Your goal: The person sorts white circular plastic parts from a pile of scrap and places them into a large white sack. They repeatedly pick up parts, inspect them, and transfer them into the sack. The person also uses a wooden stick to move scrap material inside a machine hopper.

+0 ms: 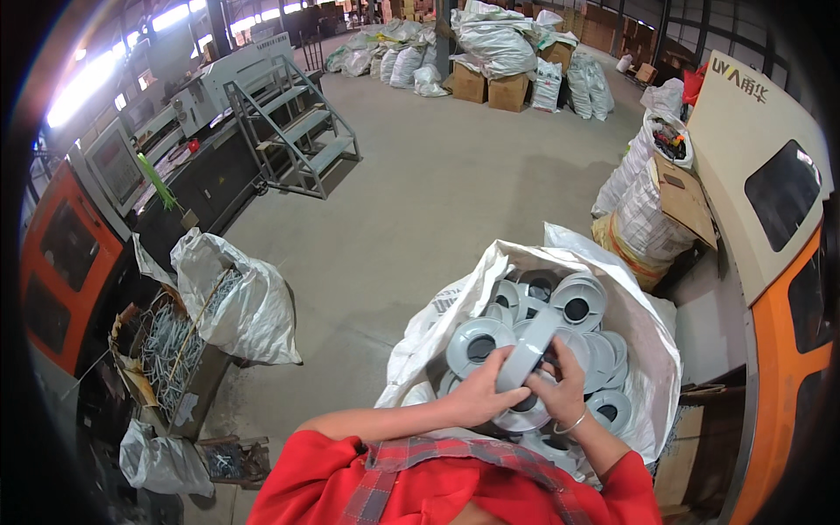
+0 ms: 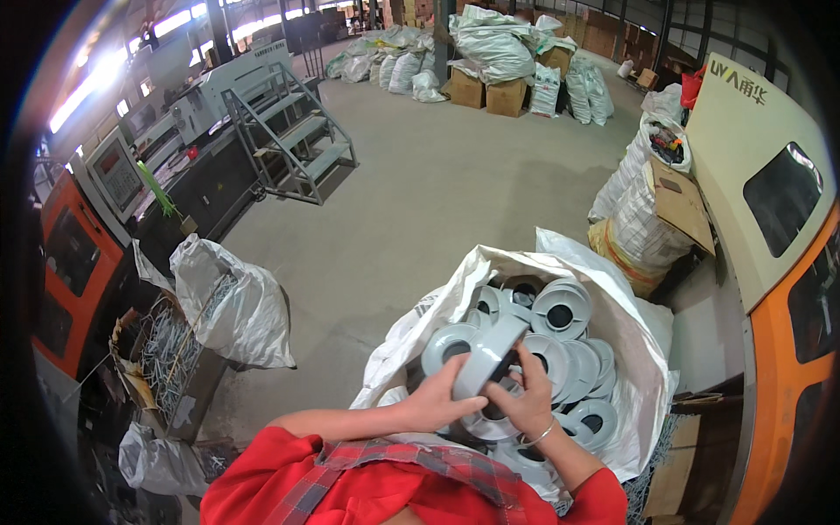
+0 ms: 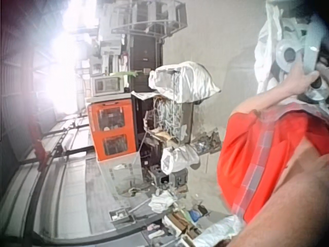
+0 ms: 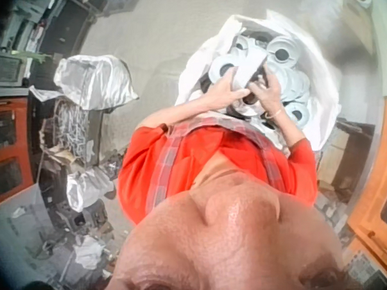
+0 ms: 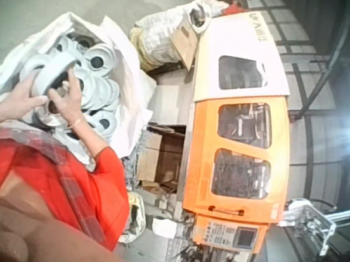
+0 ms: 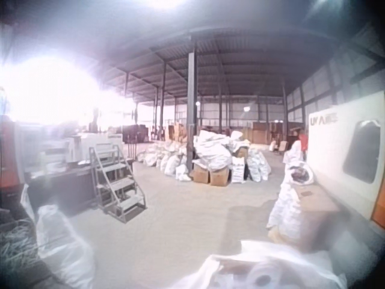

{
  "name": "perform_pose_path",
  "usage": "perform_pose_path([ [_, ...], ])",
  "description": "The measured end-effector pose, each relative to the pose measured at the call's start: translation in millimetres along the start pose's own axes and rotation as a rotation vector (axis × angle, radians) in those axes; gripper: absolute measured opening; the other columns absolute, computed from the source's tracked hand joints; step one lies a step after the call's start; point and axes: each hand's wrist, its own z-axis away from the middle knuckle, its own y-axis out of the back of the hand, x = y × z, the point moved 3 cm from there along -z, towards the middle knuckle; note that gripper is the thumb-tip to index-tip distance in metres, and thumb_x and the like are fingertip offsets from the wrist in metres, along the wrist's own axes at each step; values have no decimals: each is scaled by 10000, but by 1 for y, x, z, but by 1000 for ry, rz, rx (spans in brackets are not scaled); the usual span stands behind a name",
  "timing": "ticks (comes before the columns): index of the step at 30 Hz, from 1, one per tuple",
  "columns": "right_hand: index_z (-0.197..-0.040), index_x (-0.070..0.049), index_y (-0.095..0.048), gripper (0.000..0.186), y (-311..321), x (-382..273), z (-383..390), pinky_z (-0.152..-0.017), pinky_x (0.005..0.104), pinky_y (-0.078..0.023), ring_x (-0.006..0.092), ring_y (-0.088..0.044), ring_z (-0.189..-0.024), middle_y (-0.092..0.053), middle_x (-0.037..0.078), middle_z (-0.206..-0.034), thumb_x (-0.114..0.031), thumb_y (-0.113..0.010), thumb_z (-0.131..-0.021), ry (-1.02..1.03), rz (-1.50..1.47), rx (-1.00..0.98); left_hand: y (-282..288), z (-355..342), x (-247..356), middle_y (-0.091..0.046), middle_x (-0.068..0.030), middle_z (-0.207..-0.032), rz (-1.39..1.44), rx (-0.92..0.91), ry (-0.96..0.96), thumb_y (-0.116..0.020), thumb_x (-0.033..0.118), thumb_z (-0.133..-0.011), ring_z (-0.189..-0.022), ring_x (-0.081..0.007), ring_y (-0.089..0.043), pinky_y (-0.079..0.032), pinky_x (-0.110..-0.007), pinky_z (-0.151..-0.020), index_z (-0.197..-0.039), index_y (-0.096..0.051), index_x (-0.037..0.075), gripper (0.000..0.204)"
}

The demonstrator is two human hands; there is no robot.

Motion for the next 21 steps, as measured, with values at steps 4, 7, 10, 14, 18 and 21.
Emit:
perform_pose_path([
  [4,-1209,29,-542,473,15,31,7,-807,261,-467,126,-563,-904,-603,44,-1013,-168,-676,-800,-231,-178,276,41,-14,-21,-354,-195,-1403,-16,-153,-175,-685,274,-798,-1304,-261,-358,-289,-357,-1071,-1420,-224,15,817],
  [7,-1178,0,-589,425,65,42,13,-813,278,-465,121,-560,-909,-613,52,-1000,-237,-658,-832,-229,171,423,105,-43,-68,-490,-182,-1318,-184,163,-5,-651,284,-819,-1231,-288,-462,-352,-369,-1031,-1299,-486,64,554],
  [10,-1218,10,-560,548,102,74,22,-851,309,-460,152,-550,-1006,-591,87,-1103,-406,-601,-865,-428,-31,576,165,-69,-182,-529,-206,-1249,-114,269,274,-646,335,-842,-1176,-275,-499,-401,-373,-981,-1267,-463,-36,593],
  [14,-1303,39,-467,817,171,201,89,-923,364,-421,237,-532,-1078,-548,149,-1208,-598,-582,-804,-755,589,719,157,-78,-199,-523,-189,-1243,-31,196,583,-629,496,-815,-1143,-266,-505,-382,-398,-986,-1248,-470,-41,707],
  [18,-1397,92,-228,1016,118,227,85,-977,364,-370,296,-456,-1174,-433,215,-1324,-621,-592,-773,-979,40,719,139,-95,-286,-583,-177,-1053,215,88,772,-681,466,-781,-873,-228,-569,-468,-343,-811,-1256,-419,-117,797],
  [21,-1426,75,-132,1084,122,296,78,-1023,344,-321,311,-399,-1234,-374,223,-1371,-592,-645,-742,-727,-250,944,116,-113,-275,-572,-192,-1086,165,-159,754,-667,493,-788,-948,-226,-568,-463,-334,-833,-1252,-423,-119,806],
])
